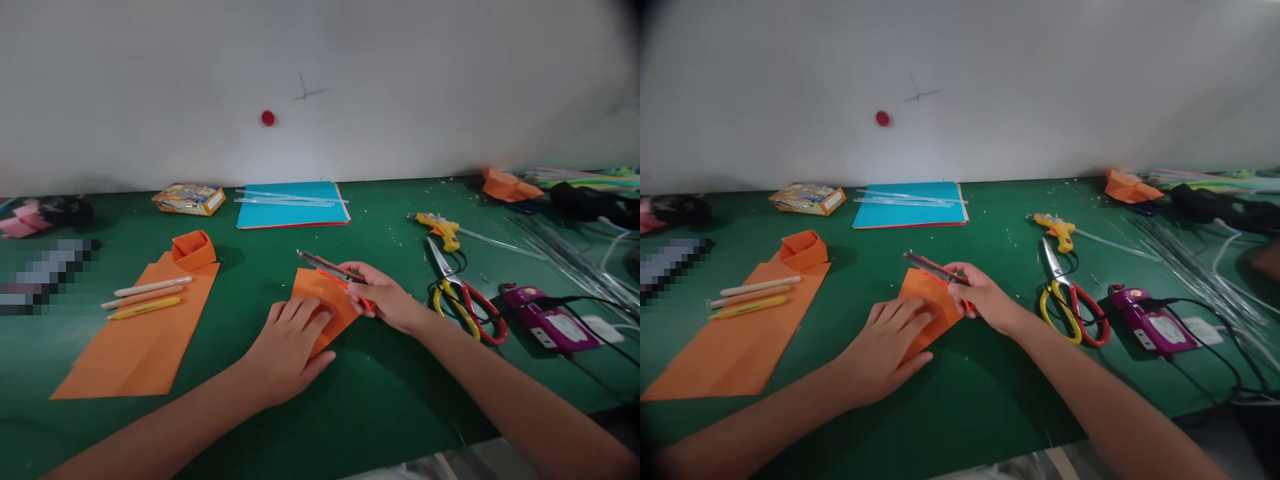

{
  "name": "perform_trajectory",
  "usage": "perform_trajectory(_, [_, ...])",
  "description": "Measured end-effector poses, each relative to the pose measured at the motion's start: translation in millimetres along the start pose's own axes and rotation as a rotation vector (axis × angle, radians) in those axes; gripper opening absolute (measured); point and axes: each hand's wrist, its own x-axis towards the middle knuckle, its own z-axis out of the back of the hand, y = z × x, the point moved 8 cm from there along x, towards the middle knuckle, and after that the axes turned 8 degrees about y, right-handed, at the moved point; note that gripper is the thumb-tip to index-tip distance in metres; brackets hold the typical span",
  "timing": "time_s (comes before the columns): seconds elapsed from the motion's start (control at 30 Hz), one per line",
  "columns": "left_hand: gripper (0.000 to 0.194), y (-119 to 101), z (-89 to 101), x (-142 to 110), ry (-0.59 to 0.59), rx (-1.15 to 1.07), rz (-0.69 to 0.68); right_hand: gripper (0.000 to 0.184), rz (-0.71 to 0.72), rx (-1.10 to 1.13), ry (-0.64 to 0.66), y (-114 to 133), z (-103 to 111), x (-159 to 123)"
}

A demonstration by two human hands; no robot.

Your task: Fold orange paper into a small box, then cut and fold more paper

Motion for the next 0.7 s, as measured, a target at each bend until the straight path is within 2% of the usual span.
perform_trajectory(0.07, [0.052,-6.7,-0.3,-1.3,0.005,-0.016,-0.01,0.041,0.035,-0.068,-0.084,1.7,1.6,-0.3])
perform_trajectory(0.2, [0.061,-12.6,-0.6,-6.2,0.055,-0.047,-0.121,0.05,0.094,-0.084,-0.053,5.0,-0.6,0.2])
perform_trajectory(0.37, [0.056,-15.5,-3.6,-11.2,0.135,0.015,-0.295,0.051,0.094,-0.15,-0.074,7.9,12.8,-2.3])
perform_trajectory(0.5, [0.067,-17.6,-7.2,-11.3,0.147,0.053,-0.288,0.048,0.101,-0.175,-0.131,9.2,18.2,-4.6])
perform_trajectory(0.7, [0.065,-26.4,-10.4,-17.2,0.119,0.052,-0.303,0.038,0.178,-0.041,-0.147,9.0,20.0,-4.8])
